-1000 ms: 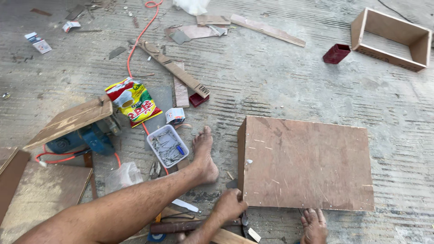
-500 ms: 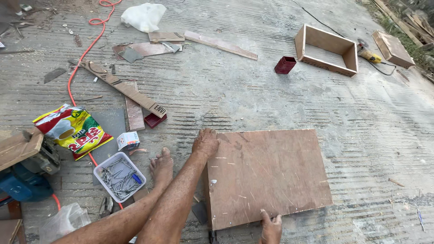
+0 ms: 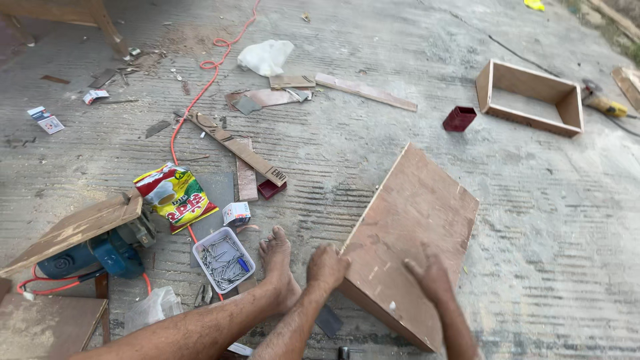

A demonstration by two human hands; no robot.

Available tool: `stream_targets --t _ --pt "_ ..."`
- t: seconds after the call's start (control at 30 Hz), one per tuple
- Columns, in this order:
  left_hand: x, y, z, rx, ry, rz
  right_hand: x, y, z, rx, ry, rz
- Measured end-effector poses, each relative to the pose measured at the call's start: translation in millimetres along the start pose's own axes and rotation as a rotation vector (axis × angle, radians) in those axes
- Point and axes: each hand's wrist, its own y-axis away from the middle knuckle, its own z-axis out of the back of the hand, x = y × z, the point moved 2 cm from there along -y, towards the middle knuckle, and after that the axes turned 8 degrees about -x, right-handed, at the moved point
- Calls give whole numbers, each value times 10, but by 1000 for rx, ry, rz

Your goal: The person sits on the floor and assembles a wooden box by hammering nails into the edges of a plywood panel. They repeatedly pick up nails, position them, and strike them with a hammer to secure the box structure.

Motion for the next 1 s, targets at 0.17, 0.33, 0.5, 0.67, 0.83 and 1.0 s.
stream_targets --t 0.17,0.33,0.5,0.67,0.83,1.0 --pt "362 105 436 -122 684 349 700 520 -263 -2 -70 87" --pt "450 138 440 -63 754 451 631 1014 56 -138 274 -38" --pt "482 133 513 -59 692 405 428 1233 117 -187 421 42" --pt "568 55 414 -87 687 380 323 1238 42 -140 431 -13" --pt "633 -81 316 -159 659 315 225 1239 -54 -191 355 7" --pt "643 -121 355 -158 695 338 119 1234 -254 -254 359 39"
